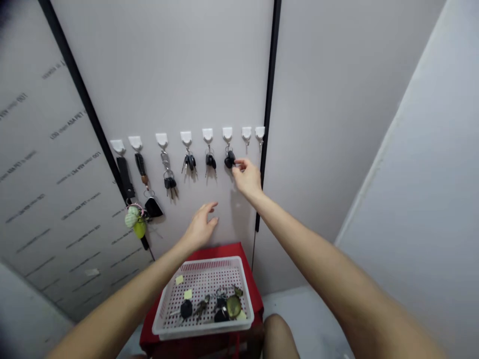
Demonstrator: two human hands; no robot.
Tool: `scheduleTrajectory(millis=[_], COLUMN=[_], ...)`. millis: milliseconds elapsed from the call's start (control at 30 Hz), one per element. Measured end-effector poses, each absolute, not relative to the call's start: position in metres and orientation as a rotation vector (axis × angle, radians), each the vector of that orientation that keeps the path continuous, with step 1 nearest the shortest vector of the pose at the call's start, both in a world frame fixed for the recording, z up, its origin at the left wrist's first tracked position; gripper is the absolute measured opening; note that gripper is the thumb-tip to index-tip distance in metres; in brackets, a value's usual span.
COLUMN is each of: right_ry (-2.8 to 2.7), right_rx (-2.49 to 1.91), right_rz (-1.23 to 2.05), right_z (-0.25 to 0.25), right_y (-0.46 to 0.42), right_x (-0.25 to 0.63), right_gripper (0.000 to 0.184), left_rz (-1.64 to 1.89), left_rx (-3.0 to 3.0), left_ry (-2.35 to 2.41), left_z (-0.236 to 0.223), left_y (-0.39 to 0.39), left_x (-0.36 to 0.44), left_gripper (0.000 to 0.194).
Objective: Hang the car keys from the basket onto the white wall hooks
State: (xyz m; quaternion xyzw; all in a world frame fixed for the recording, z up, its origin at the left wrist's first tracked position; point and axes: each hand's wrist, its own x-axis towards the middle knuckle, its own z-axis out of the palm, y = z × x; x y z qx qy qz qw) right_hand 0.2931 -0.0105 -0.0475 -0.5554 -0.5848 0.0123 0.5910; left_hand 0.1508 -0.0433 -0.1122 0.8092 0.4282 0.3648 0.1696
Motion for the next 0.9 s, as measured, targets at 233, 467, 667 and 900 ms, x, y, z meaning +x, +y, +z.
scheduleTrajectory(millis=[233,467,667,900], right_ry=[-2.453,-2.678,-2.592,-2.729], right_rx=[-1.575,-1.696,-1.663,-1.673], right_rz=[0.543,0.307,0.336,0.283], right_z=[-0.186,-0.241,-0.247,-0.223], right_y=[-0.083,-0.109,-0.108,-0.102], right_x=[0.267,0.253,0.254,0.261], right_gripper=[0.024,0.024,0.019,0.031], left_rz=[0.495,0.336,0.276,0.263], left_rx=[2.089,2.271,2.267,2.292], left_ry=[1.265,1.196,1.187,1.409], left_z=[-0.241,-0.258,-0.260,-0.264], left_y=[-0.077,-0.096,-0.094,-0.089], left_x=[0.116,0.108,0.109,0.101], left_gripper=[0.039,0.034,0.032,0.034])
